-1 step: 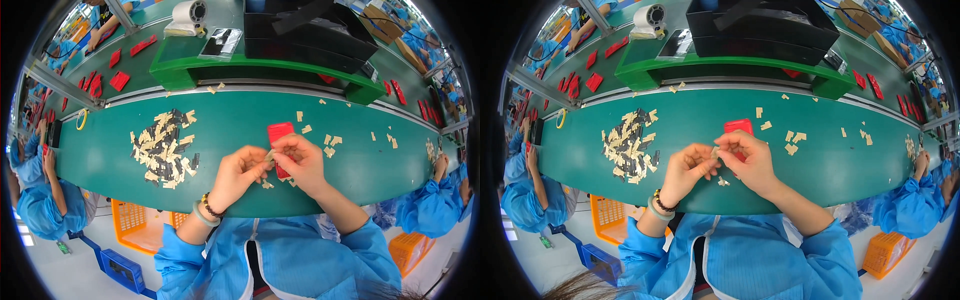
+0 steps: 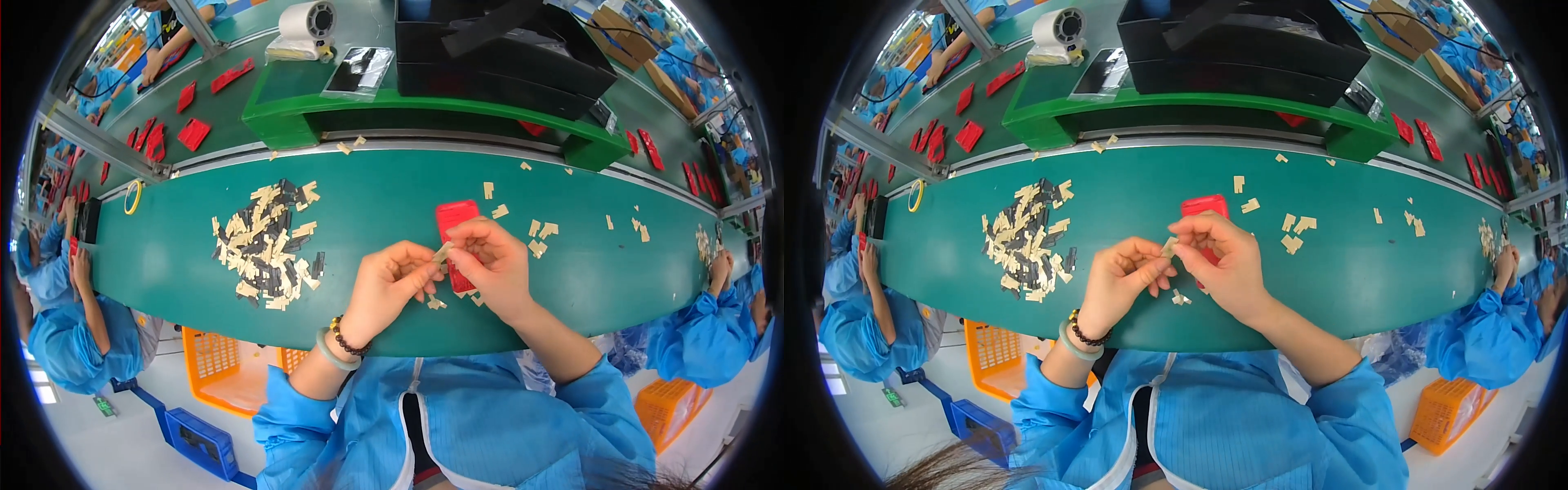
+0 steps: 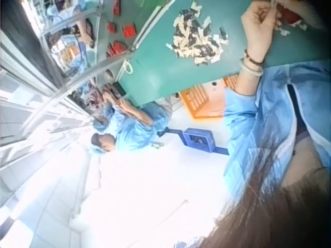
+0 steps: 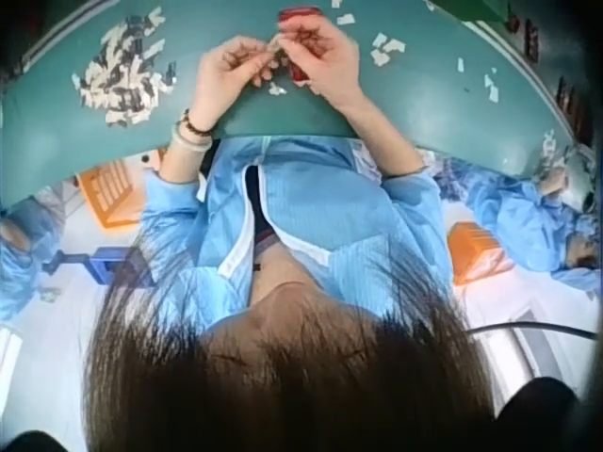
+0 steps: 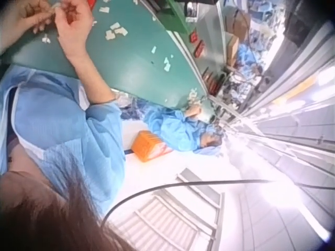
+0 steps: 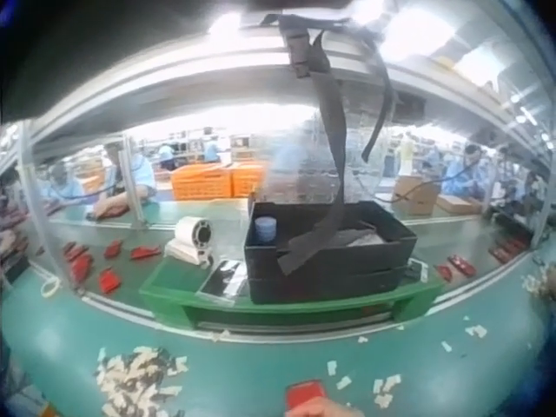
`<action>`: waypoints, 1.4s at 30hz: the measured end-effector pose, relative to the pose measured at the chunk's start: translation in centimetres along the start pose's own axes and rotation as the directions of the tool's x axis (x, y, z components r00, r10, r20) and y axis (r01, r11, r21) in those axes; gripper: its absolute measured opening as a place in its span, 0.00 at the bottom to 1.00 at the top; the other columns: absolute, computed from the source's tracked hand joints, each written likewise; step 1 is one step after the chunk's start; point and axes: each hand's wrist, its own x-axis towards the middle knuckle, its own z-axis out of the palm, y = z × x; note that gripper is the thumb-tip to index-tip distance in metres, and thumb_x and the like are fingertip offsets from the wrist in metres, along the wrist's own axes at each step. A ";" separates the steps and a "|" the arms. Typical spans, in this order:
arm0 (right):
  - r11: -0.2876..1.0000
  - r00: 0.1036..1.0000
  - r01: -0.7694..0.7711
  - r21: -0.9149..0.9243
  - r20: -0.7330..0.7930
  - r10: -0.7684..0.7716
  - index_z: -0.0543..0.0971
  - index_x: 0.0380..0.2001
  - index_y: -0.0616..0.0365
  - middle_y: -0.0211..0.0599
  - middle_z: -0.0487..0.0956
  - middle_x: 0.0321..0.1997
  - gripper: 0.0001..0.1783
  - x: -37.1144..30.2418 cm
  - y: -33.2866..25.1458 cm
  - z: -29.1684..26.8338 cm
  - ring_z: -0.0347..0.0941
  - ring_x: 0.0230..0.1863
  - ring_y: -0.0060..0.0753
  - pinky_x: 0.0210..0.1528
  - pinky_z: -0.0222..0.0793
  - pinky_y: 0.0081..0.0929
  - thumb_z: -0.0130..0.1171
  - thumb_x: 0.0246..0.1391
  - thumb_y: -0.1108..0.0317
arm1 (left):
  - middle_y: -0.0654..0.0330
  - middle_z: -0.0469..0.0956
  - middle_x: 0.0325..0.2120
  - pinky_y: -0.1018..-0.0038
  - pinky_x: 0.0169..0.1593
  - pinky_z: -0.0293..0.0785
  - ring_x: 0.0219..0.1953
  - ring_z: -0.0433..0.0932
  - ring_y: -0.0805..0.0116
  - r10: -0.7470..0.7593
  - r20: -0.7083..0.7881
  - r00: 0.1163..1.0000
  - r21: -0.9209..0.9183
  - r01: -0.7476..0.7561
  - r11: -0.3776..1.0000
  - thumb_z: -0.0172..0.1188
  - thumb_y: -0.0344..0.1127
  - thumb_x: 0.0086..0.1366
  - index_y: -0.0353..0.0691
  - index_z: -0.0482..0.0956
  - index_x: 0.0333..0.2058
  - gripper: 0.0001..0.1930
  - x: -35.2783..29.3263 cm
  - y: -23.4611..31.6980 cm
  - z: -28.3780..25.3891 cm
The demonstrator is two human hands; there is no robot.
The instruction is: The person assembles small electronic components into a red plastic housing by hand on an electronics factory assembly line.
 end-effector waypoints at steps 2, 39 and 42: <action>0.976 0.998 0.058 -0.211 0.041 -0.051 0.80 0.37 0.60 0.33 0.78 0.33 0.12 0.0 -0.8 -0.6 0.76 0.31 0.21 0.32 0.73 0.17 0.62 0.47 0.81 | 0.57 0.79 0.30 0.80 0.33 0.76 0.32 0.79 0.73 -0.097 0.048 0.994 -0.095 0.101 0.990 0.60 0.22 0.62 0.32 0.73 0.43 0.11 0.1 -0.1 -0.2; 0.355 0.965 0.151 -0.923 0.061 -0.254 0.81 0.34 0.57 0.35 0.76 0.36 0.09 -1.2 -0.5 -10.6 0.74 0.31 0.36 0.33 0.70 0.28 0.63 0.46 0.78 | 0.58 0.81 0.34 0.67 0.40 0.73 0.38 0.78 0.60 0.626 0.420 0.657 0.561 -0.730 0.390 0.65 0.26 0.49 0.37 0.79 0.33 0.10 1.2 -0.6 2.6; 0.764 0.992 0.004 -0.645 0.098 0.077 0.79 0.34 0.57 0.35 0.75 0.40 0.11 -1.0 -3.3 -7.5 0.73 0.35 0.37 0.34 0.70 0.30 0.65 0.44 0.76 | 0.59 0.82 0.34 0.70 0.36 0.71 0.35 0.77 0.63 0.704 0.504 0.500 0.646 -0.759 0.077 0.62 0.29 0.47 0.38 0.79 0.32 0.11 1.4 -0.4 2.5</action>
